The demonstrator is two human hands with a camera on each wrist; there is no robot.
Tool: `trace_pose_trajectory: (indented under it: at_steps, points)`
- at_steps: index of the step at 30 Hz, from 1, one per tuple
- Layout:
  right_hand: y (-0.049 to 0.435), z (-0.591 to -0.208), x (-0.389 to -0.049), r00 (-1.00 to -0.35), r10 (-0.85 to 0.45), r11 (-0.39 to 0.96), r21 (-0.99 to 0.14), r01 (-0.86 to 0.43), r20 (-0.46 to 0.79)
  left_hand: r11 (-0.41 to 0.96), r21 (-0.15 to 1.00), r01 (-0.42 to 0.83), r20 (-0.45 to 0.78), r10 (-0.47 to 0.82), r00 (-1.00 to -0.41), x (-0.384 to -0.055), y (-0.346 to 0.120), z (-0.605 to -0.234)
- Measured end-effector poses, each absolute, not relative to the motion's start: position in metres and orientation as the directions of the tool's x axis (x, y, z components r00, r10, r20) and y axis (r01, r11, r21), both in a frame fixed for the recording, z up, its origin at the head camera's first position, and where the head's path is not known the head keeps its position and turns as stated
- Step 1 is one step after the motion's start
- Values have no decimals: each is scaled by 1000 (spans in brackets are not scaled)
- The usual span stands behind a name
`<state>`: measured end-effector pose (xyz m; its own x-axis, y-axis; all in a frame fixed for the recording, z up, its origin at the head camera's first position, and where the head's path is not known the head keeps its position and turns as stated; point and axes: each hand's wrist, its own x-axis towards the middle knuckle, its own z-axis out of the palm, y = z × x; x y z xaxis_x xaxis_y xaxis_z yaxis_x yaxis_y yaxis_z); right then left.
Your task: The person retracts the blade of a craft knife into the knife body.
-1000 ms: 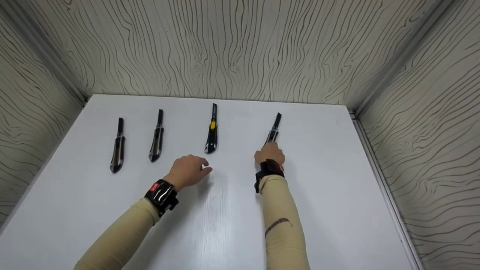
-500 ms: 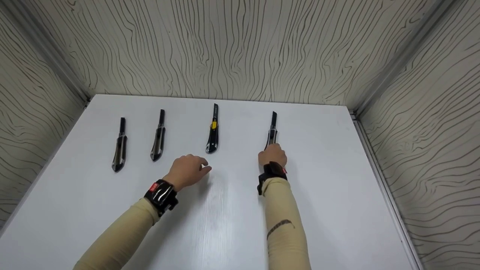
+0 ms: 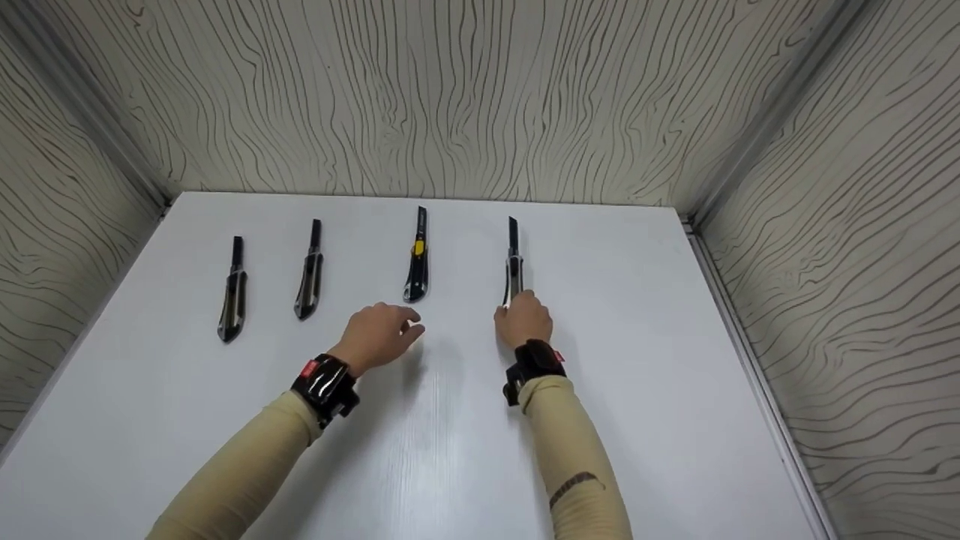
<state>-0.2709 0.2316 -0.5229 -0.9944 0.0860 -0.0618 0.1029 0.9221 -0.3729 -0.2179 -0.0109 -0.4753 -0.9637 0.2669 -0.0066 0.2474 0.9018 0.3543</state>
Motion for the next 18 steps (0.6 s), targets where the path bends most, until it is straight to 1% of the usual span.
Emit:
trace_pose_trajectory:
  at_steps: [4, 9, 14, 18]
  points:
    - [217, -514, -256, -998, 57, 911, -409, 56, -9, 876, 416, 244, 6, 265, -964, -217, -5, -474]
    - [198, -503, -236, -999, 8, 901, -435, -7, 33, 843, 498, 206, -4, 239, -971, -217, 4, -475]
    - [181, -495, -217, -994, -49, 889, -450, -88, 97, 825, 530, 194, 7, 225, -974, -217, 14, -475]
    - [172, -492, -205, -987, -84, 878, -458, -140, 140, 767, 618, 174, 0, 221, -975, -216, 18, -473]
